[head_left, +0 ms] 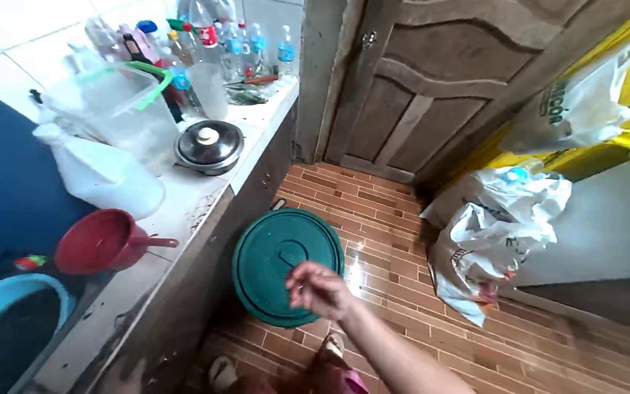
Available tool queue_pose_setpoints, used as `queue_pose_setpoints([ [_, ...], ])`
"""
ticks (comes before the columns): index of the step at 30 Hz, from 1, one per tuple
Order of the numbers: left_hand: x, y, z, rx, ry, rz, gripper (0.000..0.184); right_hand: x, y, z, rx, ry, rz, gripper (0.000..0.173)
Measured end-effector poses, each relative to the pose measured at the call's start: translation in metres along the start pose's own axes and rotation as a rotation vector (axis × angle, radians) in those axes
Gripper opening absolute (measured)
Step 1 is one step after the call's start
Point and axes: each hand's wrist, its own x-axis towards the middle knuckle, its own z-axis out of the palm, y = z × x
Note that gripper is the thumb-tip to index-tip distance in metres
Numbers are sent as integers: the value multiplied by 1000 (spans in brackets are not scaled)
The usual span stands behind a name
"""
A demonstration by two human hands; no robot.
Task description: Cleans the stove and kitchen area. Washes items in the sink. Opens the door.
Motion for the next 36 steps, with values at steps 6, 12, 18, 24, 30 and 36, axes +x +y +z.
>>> queue_pose_setpoints([
  [6, -24, 167, 114, -57, -255, 44, 49, -84, -186, -78, -145, 542, -341, 19],
  [12, -4, 278, 177, -27, -403, 120, 48, -54, -319, -134, 51, 1156, -400, 31],
  [18, 34, 345, 240, -121, -416, 57, 46, 10, -440, -212, -172, 1106, -399, 32],
  [24, 67, 439, 292, -173, -472, 51, 45, 111, -548, -281, -441, 1116, -245, 37],
  [30, 87, 530, 306, -241, -422, 177, 44, 242, -623, -346, -606, 1135, -134, 29],
  [36, 99, 581, 305, -225, -291, 120, 45, 391, -678, -445, -988, 1174, 50, 36],
])
